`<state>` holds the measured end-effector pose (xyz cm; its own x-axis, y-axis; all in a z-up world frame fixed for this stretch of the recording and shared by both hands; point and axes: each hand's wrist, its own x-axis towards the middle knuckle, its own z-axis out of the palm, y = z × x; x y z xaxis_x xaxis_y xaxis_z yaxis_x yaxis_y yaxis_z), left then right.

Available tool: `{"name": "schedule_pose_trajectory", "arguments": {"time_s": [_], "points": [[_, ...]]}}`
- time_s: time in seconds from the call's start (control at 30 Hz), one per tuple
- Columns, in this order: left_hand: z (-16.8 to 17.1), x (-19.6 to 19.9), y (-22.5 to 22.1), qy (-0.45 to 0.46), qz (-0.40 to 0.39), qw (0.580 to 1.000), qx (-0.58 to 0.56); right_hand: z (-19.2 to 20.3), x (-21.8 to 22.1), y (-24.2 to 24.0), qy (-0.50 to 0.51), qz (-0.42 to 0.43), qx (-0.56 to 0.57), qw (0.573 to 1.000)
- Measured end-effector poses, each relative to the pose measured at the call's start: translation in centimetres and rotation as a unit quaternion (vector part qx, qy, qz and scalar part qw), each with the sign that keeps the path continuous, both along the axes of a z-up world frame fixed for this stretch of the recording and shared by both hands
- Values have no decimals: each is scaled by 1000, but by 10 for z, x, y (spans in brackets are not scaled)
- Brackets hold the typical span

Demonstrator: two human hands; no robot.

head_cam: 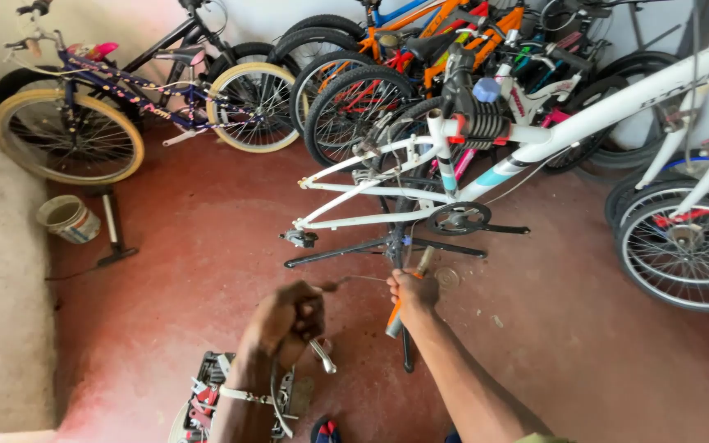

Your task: Removing a bicycle chain using pliers and other hand tools in a repair shop environment.

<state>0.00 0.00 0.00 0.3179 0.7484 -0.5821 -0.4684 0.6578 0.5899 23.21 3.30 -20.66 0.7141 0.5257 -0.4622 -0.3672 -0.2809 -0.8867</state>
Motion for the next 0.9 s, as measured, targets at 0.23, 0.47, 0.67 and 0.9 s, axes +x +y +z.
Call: {"name": "schedule_pose_trajectory", "arguments": {"time_s": [0.23,0.47,0.67,0.9], "points": [[11,-6,19,-10,-8,1000,23,34,-15,-28,285,35,96,953],[-12,24,29,-12,-99,995,-16,108,-50,-28,348,144,214,901],[-6,35,25,-21,-122,992,-32,106,-30,-16,274,105,189,937],[-2,29,25,-37,-119,992,-20,59,31,-14,251,-73,144,954]]}}
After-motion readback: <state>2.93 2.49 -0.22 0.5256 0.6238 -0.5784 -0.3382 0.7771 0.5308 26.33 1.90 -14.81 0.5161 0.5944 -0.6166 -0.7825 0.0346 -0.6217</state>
